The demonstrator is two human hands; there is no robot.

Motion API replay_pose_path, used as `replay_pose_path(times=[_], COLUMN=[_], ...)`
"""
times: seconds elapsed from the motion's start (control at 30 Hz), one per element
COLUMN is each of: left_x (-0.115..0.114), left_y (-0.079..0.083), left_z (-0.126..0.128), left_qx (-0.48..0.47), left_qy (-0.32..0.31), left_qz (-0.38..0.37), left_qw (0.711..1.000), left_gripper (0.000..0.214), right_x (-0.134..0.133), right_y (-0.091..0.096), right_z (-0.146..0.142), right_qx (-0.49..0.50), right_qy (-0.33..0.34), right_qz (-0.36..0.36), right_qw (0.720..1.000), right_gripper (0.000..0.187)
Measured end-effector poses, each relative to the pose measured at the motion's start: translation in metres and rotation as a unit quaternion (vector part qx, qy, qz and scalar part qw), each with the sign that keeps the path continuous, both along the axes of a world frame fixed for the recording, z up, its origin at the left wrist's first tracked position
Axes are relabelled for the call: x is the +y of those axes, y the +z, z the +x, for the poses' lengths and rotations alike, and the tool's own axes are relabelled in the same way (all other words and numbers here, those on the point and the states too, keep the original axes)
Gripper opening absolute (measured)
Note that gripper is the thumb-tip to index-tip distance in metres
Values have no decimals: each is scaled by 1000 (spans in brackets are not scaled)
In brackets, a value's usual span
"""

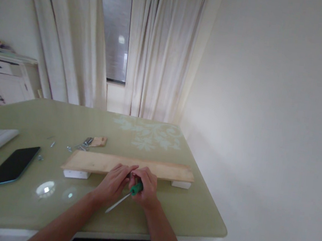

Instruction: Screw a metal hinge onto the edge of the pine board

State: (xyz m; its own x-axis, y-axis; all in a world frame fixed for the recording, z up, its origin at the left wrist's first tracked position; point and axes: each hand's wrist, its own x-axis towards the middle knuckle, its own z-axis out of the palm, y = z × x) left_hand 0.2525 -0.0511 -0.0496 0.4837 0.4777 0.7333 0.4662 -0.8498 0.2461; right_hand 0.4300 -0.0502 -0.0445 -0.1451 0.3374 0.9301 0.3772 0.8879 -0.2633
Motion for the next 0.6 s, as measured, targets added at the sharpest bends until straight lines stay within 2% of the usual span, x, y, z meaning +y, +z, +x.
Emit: replay_pose_path(times=[0.27,0.6], left_x=[1,0], left_y=[-3,-1], left_z=[-1,-1], left_qx=[-9,-7], left_qy=[-18,-14], left_qz=[-12,5], left_qw=[1000,1000], left_gripper=[35,28], right_x=[2,2], right_y=[-3,-4], right_z=[0,2], right_qx=[0,-25], right_qy=[17,3], right_qz=[17,20], right_qw=[1000,999], right_gripper=[32,24])
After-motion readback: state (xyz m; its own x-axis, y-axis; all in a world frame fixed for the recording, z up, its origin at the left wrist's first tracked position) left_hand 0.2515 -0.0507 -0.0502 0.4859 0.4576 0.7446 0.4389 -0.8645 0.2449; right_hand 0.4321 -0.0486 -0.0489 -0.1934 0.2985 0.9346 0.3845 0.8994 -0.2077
